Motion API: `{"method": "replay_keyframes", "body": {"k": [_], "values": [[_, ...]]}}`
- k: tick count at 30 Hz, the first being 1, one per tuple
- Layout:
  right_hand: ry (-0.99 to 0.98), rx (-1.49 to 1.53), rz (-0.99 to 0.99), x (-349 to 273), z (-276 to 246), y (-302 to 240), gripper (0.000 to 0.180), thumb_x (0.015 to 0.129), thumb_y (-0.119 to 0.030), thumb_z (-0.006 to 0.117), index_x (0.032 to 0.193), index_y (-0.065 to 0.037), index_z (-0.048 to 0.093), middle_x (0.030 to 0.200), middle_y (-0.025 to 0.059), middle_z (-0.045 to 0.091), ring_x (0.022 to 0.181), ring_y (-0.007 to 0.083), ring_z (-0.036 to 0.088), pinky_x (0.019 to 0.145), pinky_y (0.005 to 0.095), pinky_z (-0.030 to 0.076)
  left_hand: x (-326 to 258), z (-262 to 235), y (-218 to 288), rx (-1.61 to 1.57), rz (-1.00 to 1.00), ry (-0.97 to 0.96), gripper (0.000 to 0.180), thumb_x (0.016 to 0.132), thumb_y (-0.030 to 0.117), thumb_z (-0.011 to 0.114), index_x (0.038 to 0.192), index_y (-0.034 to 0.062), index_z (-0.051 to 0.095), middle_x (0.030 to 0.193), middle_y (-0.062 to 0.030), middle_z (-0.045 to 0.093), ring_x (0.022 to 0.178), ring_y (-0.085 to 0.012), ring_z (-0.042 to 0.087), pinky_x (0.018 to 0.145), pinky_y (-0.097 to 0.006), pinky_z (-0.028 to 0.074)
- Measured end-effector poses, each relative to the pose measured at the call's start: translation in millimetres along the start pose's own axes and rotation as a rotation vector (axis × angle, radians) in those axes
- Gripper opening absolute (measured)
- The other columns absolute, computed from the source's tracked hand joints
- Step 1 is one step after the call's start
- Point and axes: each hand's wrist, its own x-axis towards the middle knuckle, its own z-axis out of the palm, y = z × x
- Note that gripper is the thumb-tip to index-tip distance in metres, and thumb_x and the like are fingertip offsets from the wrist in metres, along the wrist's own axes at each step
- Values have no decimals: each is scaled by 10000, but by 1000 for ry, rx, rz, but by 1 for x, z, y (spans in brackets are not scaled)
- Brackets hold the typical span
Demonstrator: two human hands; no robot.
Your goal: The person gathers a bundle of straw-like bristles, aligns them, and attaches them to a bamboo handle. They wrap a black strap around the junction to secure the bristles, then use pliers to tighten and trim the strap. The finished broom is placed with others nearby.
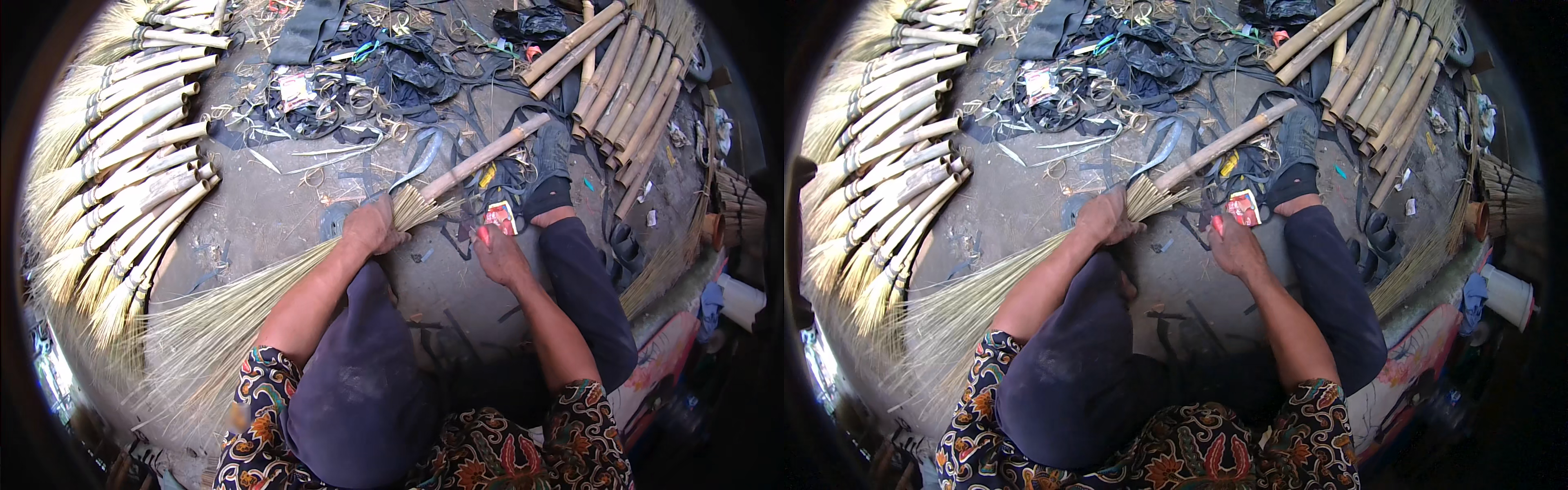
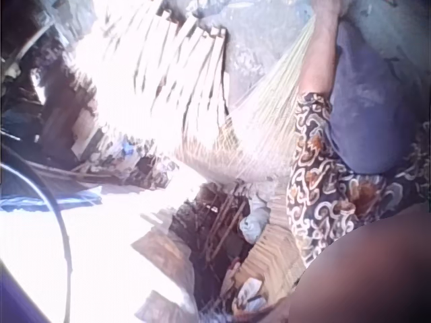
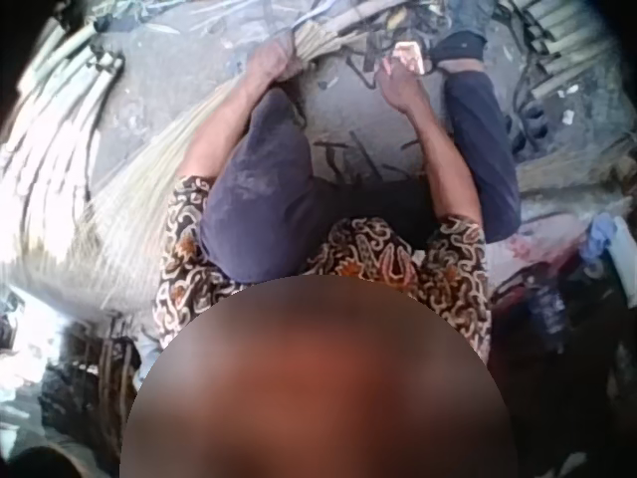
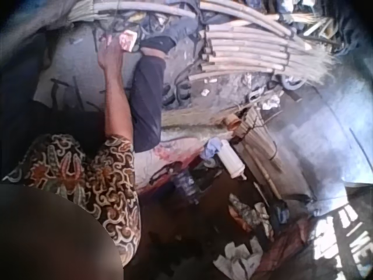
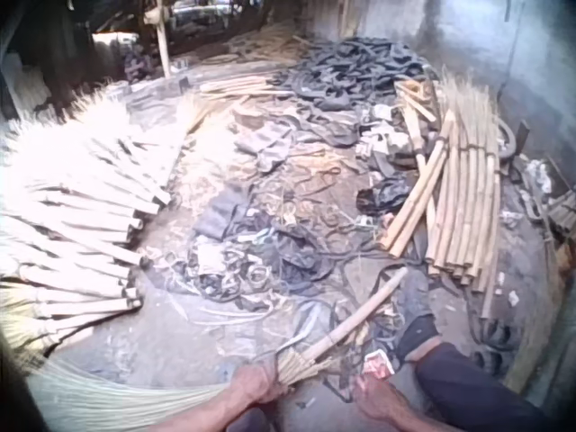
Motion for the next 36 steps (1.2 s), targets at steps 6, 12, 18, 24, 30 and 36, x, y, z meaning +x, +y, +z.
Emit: {"method": "replay_keyframes", "body": {"k": [6, 12, 18, 24, 30, 36], "values": [[8, -381, -318, -2, -11, 1, 346, 1042, -303, 543, 1162, 22, 538, 864, 271, 698, 775, 417, 729, 703, 519, 561, 11, -16, 3, -80, 128, -211, 642, 740, 405, 867, 1199, 3, 668, 1114, -254, 738, 1035, -418, 720, 901, -474, 562], [-132, 74, 94, -8, 6, -16, 400, 1015, -310, 556, 1189, 50, 536, 1095, 364, 677, 1081, 522, 657, 929, 570, 509, 14, -8, -1, -150, 174, -132, 589, 732, 347, 852, 1215, 41, 707, 1096, -231, 756, 1040, -401, 724, 907, -474, 569], [-99, 11, -36, -6, 24, -12, 417, 1025, -320, 542, 1166, 73, 539, 1007, 363, 694, 1003, 550, 672, 886, 585, 518, 2, -2, 0, 71, -1, 74, 546, 740, 389, 848, 1074, -20, 711, 1021, -250, 753, 990, -416, 727, 856, -487, 565], [-137, -185, -158, -9, 21, -10, 400, 1033, -320, 532, 1118, 70, 547, 991, 360, 697, 965, 552, 673, 874, 599, 517, 26, -16, -7, -97, 99, -207, 506, 688, 384, 845, 956, -40, 775, 922, -239, 764, 895, -370, 753, 815, -438, 583], [-176, 181, 170, -18, 26, -33, 405, 1039, -328, 526, 1149, 59, 570, 1021, 357, 696, 1008, 544, 665, 903, 586, 517, 28, 0, -13, -180, 179, -163, 538, 697, 414, 853, 982, -34, 768, 933, -233, 764, 884, -365, 748, 821, -445, 581], [-203, 9, -4, -13, 28, -39, 434, 1043, -343, 522, 1188, 64, 569, 1059, 374, 685, 1052, 541, 663, 923, 568, 522, 9, -3, -10, 81, 34, 26, 732, 722, 406, 868, 1274, -5, 617, 1074, -271, 741, 1033, -434, 714, 898, -504, 558]]}}
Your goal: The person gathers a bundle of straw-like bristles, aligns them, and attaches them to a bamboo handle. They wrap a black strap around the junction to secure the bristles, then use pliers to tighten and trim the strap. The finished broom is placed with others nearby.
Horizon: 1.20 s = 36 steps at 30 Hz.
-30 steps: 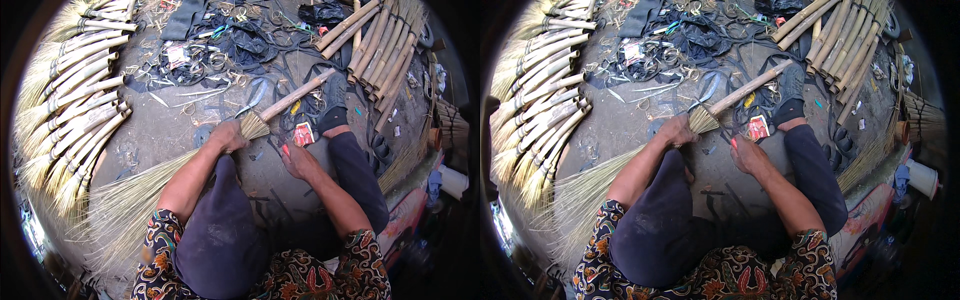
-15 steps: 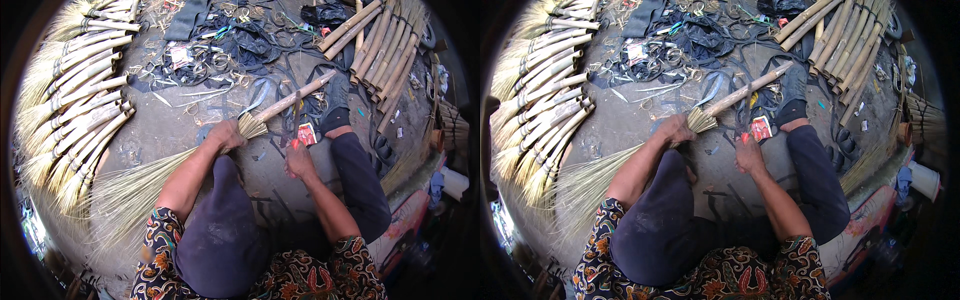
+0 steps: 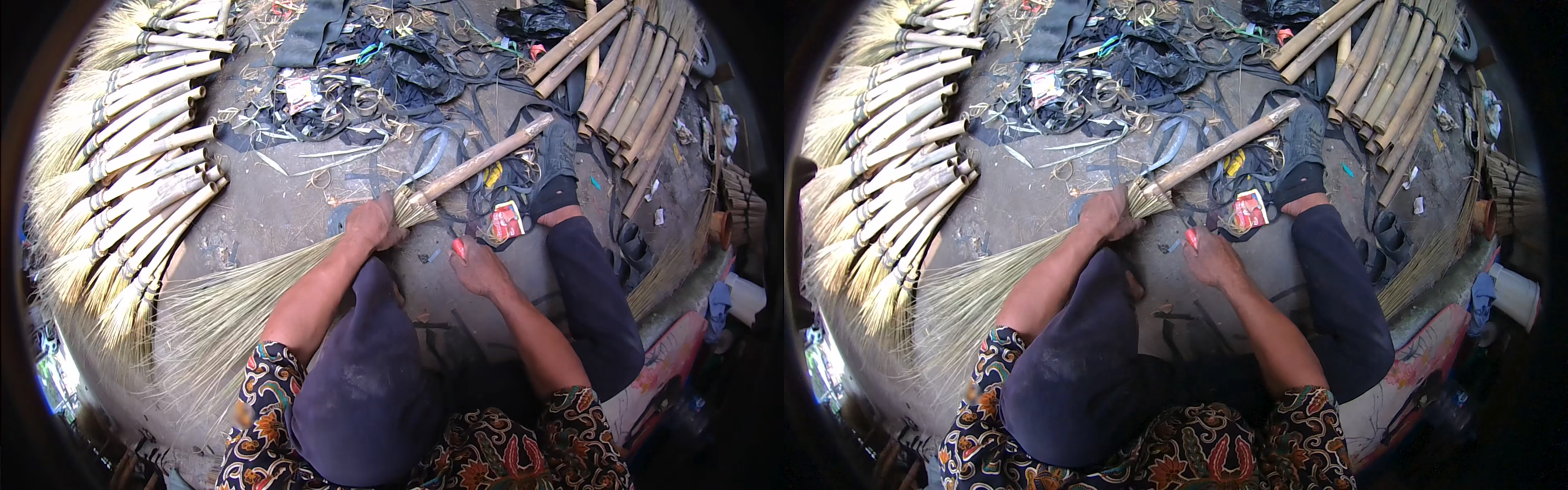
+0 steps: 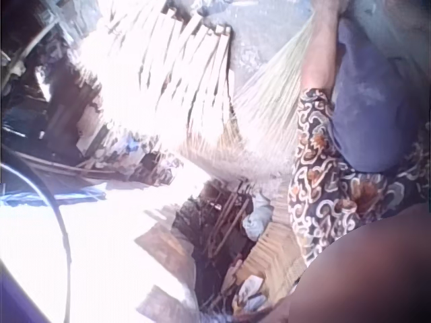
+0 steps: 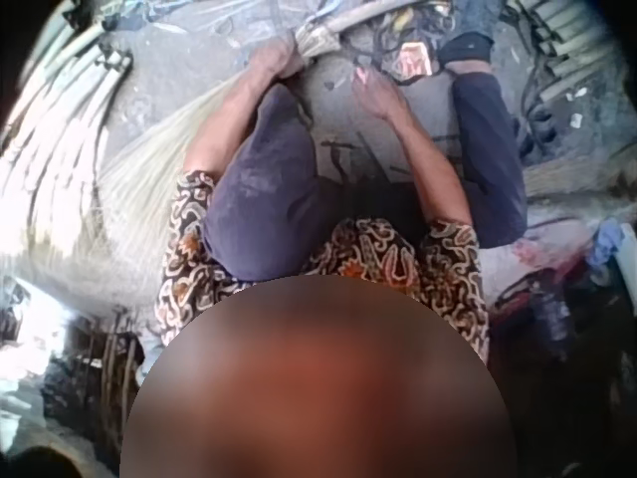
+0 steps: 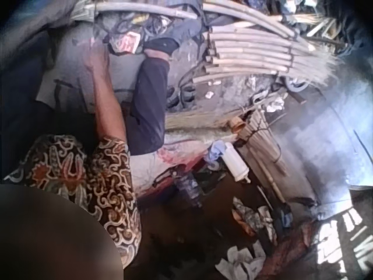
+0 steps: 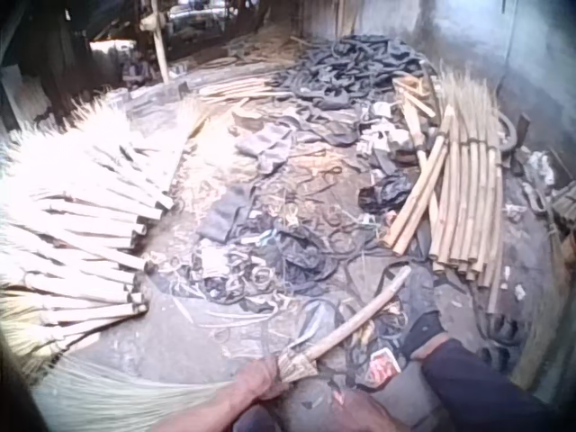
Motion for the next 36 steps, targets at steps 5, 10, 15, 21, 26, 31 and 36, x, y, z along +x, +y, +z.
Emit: {"method": "replay_keyframes", "body": {"k": [5, 10, 15, 21, 26, 31, 36], "values": [[3, 69, 80, 1, -4, 13, 426, 1033, -340, 532, 1225, 38, 569, 1082, 358, 690, 1065, 539, 656, 929, 577, 512, 12, -9, 2, -202, 112, -230, 564, 725, 396, 829, 1097, -21, 758, 1060, -257, 760, 1020, -397, 736, 907, -459, 574], [192, -218, -59, -2, 1, 21, 402, 1007, -324, 559, 1192, 33, 576, 1051, 349, 695, 1046, 527, 667, 899, 583, 516, 18, -4, 2, -303, 146, -196, 517, 710, 389, 840, 1006, -30, 778, 990, -260, 761, 974, -392, 741, 878, -456, 574], [-1, -137, -39, 7, 12, 18, 387, 1025, -326, 548, 1144, 41, 575, 1017, 326, 694, 1005, 507, 676, 871, 552, 526, 2, -3, 6, -162, 33, -75, 635, 749, 422, 860, 1154, -43, 713, 1146, -260, 742, 1081, -407, 719, 920, -471, 572], [169, -105, -65, 8, 5, 24, 391, 1017, -325, 535, 1153, 37, 590, 1034, 355, 695, 1041, 529, 666, 892, 571, 519, -3, -10, 12, -77, 19, -138, 655, 761, 414, 832, 1204, -34, 651, 1054, -262, 745, 992, -399, 732, 870, -467, 573], [-54, -229, -102, 2, -2, 22, 407, 1016, -326, 531, 1170, 47, 587, 1076, 356, 691, 1061, 534, 656, 927, 572, 509, 14, -10, 7, -249, 115, -205, 519, 717, 403, 834, 907, -71, 736, 867, -237, 737, 820, -344, 724, 777, -440, 558], [24, -131, -35, -4, 4, 11, 401, 1015, -311, 523, 1161, 56, 590, 1096, 345, 693, 1058, 538, 656, 920, 579, 507, 8, -12, 8, -239, 113, -255, 622, 731, 424, 843, 1077, -75, 708, 996, -262, 746, 925, -382, 738, 841, -450, 571], [80, -134, -55, 3, 9, 13, 415, 1015, -317, 528, 1187, 56, 585, 1095, 343, 696, 1060, 529, 661, 925, 577, 507, -15, -11, 19, 11, -93, -15, 696, 769, 501, 864, 1173, -37, 687, 1158, -260, 740, 1097, -388, 727, 939, -478, 576]]}}
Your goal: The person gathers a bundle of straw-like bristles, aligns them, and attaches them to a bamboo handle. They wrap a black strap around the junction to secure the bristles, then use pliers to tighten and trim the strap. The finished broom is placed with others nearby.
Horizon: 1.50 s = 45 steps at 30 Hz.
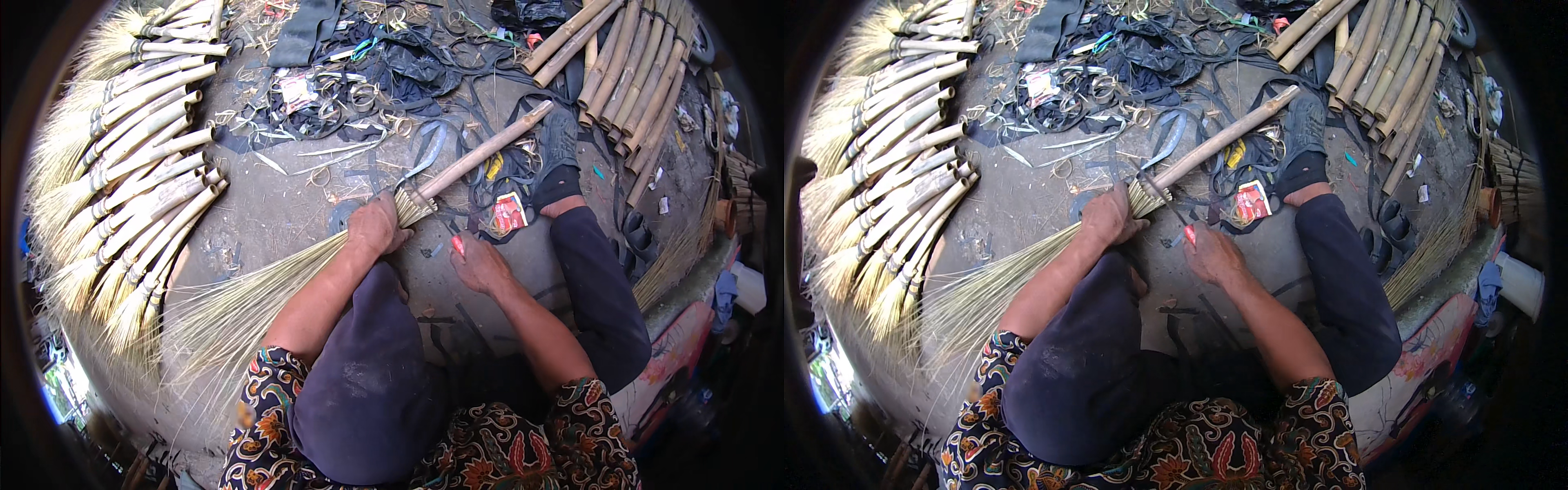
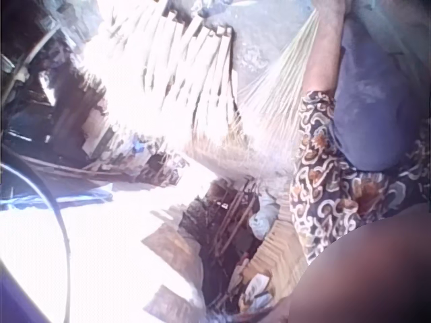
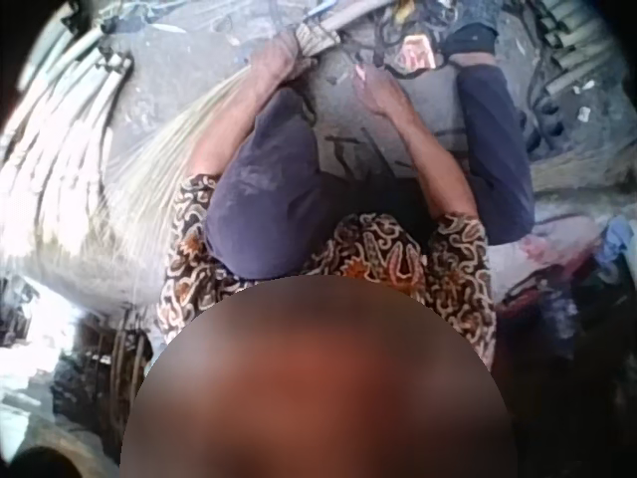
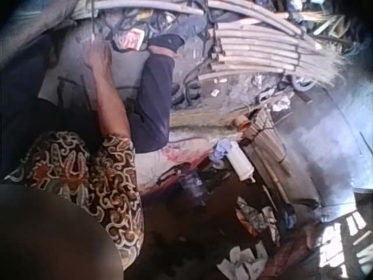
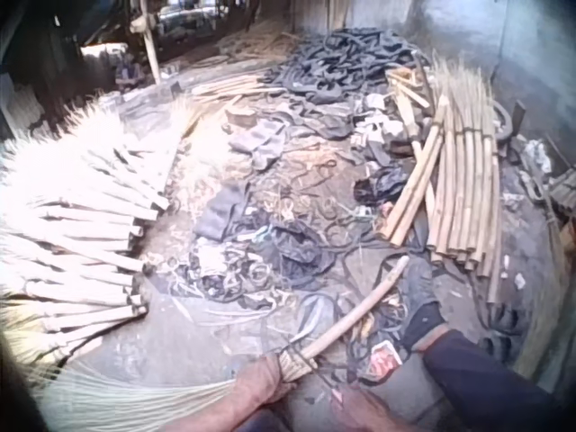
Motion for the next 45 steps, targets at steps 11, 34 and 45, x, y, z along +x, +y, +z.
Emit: {"method": "replay_keyframes", "body": {"k": [11, 34, 45], "values": [[149, 31, 39, -13, -17, 3, 401, 1021, -329, 533, 1228, 10, 588, 1095, 349, 692, 1057, 536, 659, 922, 581, 508, 33, 3, -13, -203, 206, -248, 578, 721, 445, 824, 942, -85, 761, 941, -266, 753, 913, -392, 747, 837, -449, 576], [-79, -84, -57, -5, -14, 12, 359, 1003, -320, 574, 1128, 17, 584, 1001, 311, 698, 995, 511, 672, 858, 564, 509, 8, 8, -6, -95, 79, -55, 754, 738, 477, 876, 1187, -96, 676, 1139, -268, 741, 1020, -408, 737, 906, -455, 579], [-35, -26, -85, -7, -16, 17, 382, 1019, -323, 555, 1186, 19, 580, 1046, 321, 707, 1022, 512, 679, 875, 563, 529, 36, 13, -27, -298, 274, -213, 584, 722, 424, 844, 1111, 0, 750, 966, -238, 755, 870, -357, 737, 844, -451, 563]]}}
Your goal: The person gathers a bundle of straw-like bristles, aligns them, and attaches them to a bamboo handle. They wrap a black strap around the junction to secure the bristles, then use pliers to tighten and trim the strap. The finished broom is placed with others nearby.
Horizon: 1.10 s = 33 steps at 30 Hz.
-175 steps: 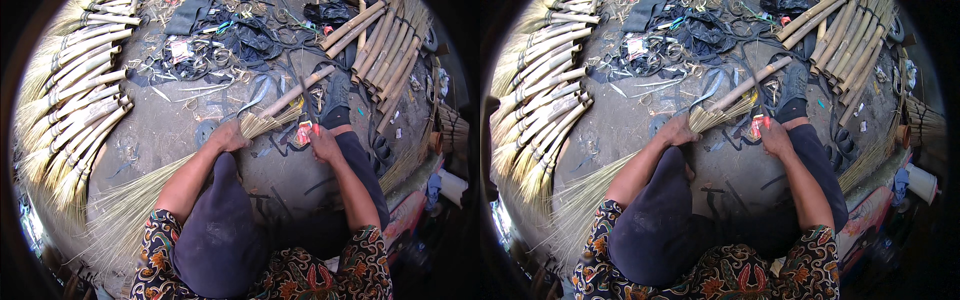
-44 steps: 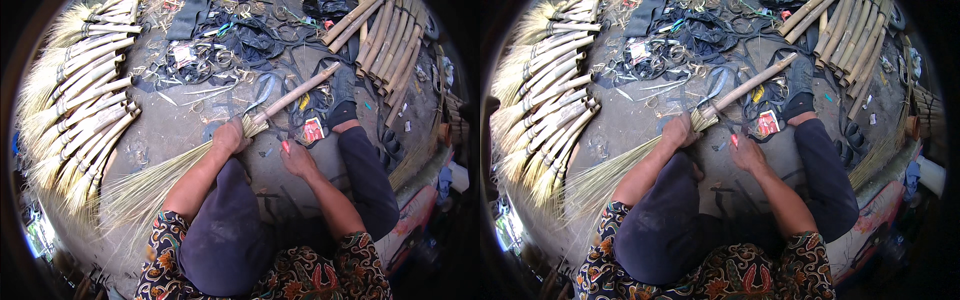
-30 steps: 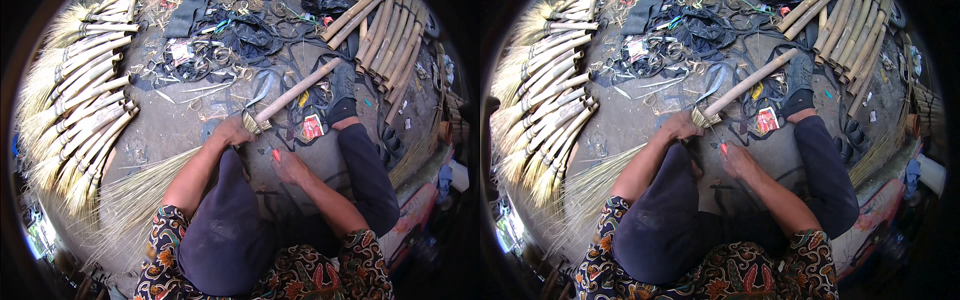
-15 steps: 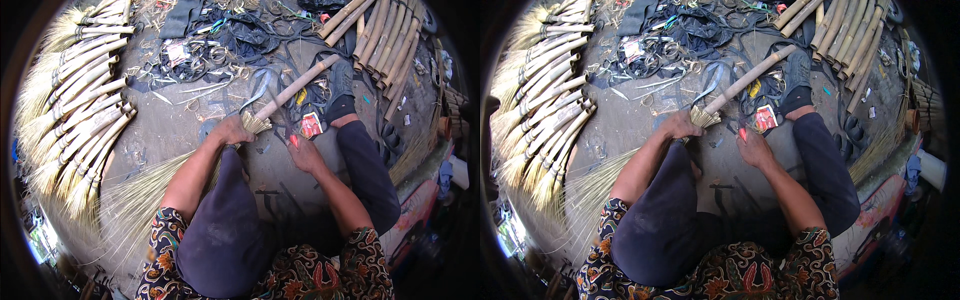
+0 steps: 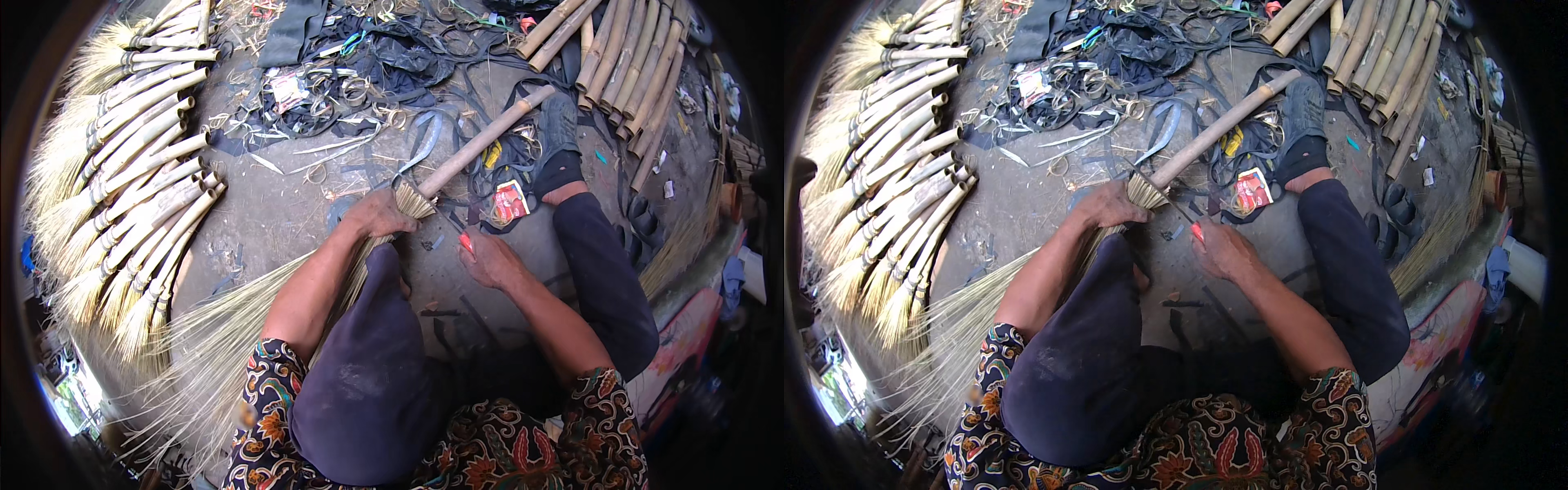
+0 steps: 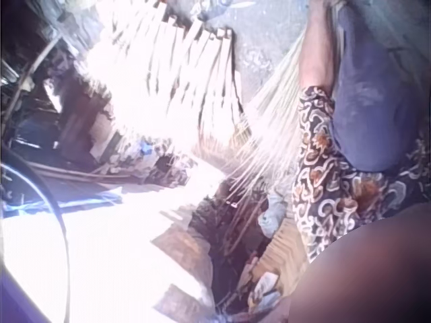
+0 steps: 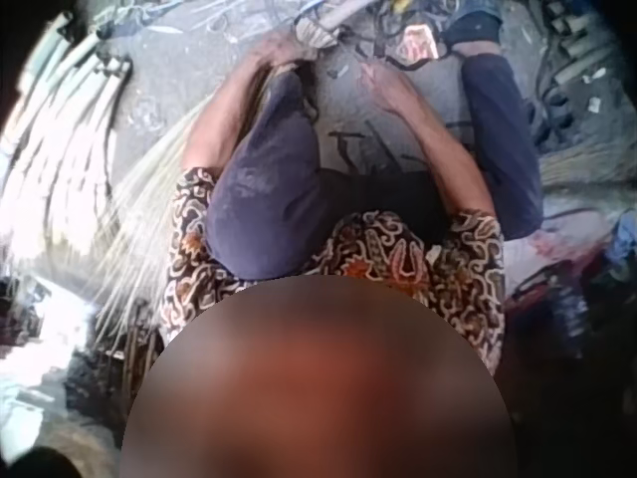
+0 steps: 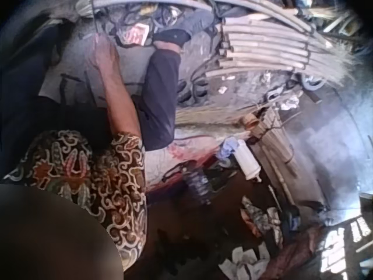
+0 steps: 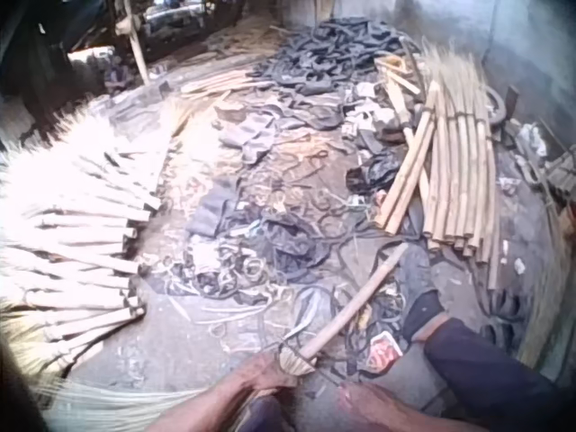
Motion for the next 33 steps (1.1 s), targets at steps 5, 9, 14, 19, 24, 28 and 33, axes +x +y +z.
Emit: {"method": "replay_keyframes", "body": {"k": [5, 9, 14, 19, 24, 28, 33], "values": [[13, 200, 128, 3, 9, -3, 398, 1025, -336, 553, 1210, 15, 576, 1074, 322, 705, 1044, 507, 677, 906, 567, 521, -3, 4, 2, -116, 38, -36, 618, 721, 439, 861, 1113, -24, 742, 994, -218, 759, 913, -335, 733, 852, -440, 556], [-33, 58, 30, 11, 19, -1, 413, 1028, -353, 552, 1212, 16, 576, 1088, 325, 704, 1051, 502, 678, 900, 575, 515, -24, 9, 26, 255, -171, 160, 628, 763, 420, 840, 1182, -30, 709, 1074, -242, 759, 1038, -374, 730, 914, -459, 554], [95, 442, 298, 12, 18, 5, 424, 1037, -390, 564, 1215, -6, 595, 1038, 313, 706, 1008, 487, 689, 883, 538, 530, -22, -5, 22, 93, -76, 102, 552, 725, 366, 835, 1109, -15, 723, 1004, -245, 758, 959, -371, 736, 871, -449, 563], [-9, 55, 10, 7, 14, 6, 425, 1032, -386, 563, 1174, 14, 602, 1023, 320, 701, 1012, 505, 676, 881, 548, 524, 2, -1, -1, -85, 22, -15, 465, 709, 363, 834, 956, -23, 756, 827, -209, 730, 793, -328, 694, 786, -447, 544], [-13, 191, 27, 12, 21, 5, 419, 1030, -384, 558, 1148, 15, 613, 1047, 321, 698, 1038, 511, 663, 879, 565, 515, -7, 5, 11, -106, -38, 55, 574, 720, 391, 853, 1066, -47, 722, 970, -230, 754, 902, -345, 729, 832, -439, 562], [34, 108, -18, 16, 24, 3, 417, 1031, -383, 558, 1132, 18, 617, 1076, 327, 690, 1047, 505, 663, 885, 559, 516, -25, 10, 34, 322, -273, 174, 810, 735, 442, 880, 1331, -22, 587, 1202, -272, 722, 1063, -403, 726, 927, -470, 573], [-56, 373, 217, 11, 19, 3, 427, 1030, -386, 566, 1165, 16, 611, 1100, 332, 686, 1064, 503, 660, 897, 561, 515, -8, -4, 14, -24, -27, -68, 561, 760, 330, 832, 1167, -26, 682, 1022, -156, 753, 919, -290, 711, 849, -391, 556]]}}
